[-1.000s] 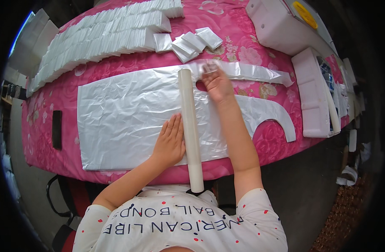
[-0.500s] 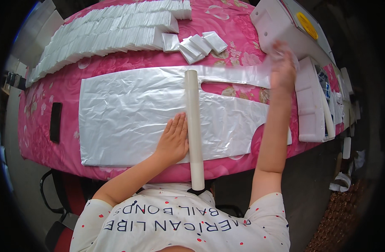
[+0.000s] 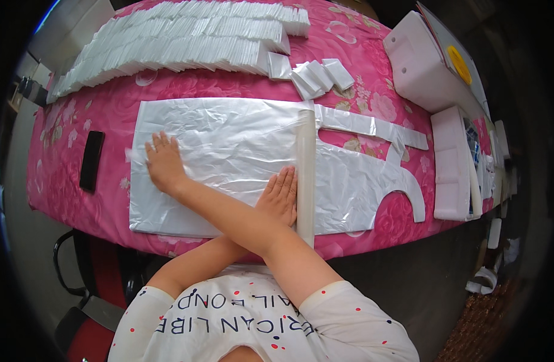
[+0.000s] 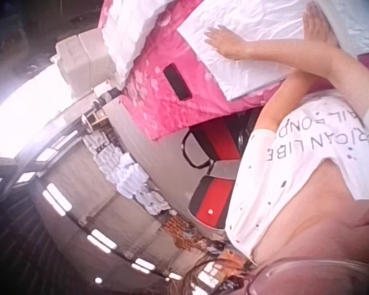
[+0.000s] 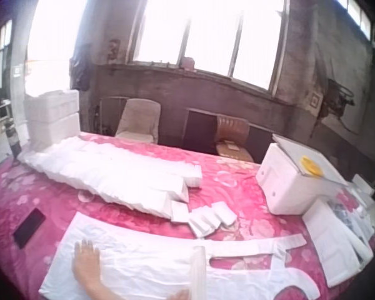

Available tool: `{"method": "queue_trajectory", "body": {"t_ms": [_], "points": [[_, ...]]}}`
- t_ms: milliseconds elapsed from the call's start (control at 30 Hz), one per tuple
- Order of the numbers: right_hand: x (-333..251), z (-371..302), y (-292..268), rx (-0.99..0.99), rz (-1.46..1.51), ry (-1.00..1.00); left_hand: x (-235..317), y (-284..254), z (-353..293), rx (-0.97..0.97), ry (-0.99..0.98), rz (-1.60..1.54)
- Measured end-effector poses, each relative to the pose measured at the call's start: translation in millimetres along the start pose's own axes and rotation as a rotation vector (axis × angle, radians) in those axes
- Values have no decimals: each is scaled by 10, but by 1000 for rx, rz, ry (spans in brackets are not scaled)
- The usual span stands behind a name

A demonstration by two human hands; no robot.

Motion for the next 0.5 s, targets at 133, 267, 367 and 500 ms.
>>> {"method": "queue_trajectory", "body": {"t_ms": [133,267,367,500], "points": [[-500,-317,-306,-314,43,-27,-15,-31,-32,3,-32,-52],[-344,-873,-1155,-253,254,-242,-199,-145,9,270,-10,-498],[-15,-1310,-1781,35,206,-232,-410,-366,308,243,-372,-975],[402,-1736,-2372,243,-8,-100,-722,-440,820,385,-581,-1759]]}}
Point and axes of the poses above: each hand's wrist, its own z-axis towards the middle knuckle, its own y-axis out of the palm, x = y × z, the point moved 1 cm from there along z, towards the middle knuckle, and after that the axes turned 2 degrees about y, right-handed, at the moved point
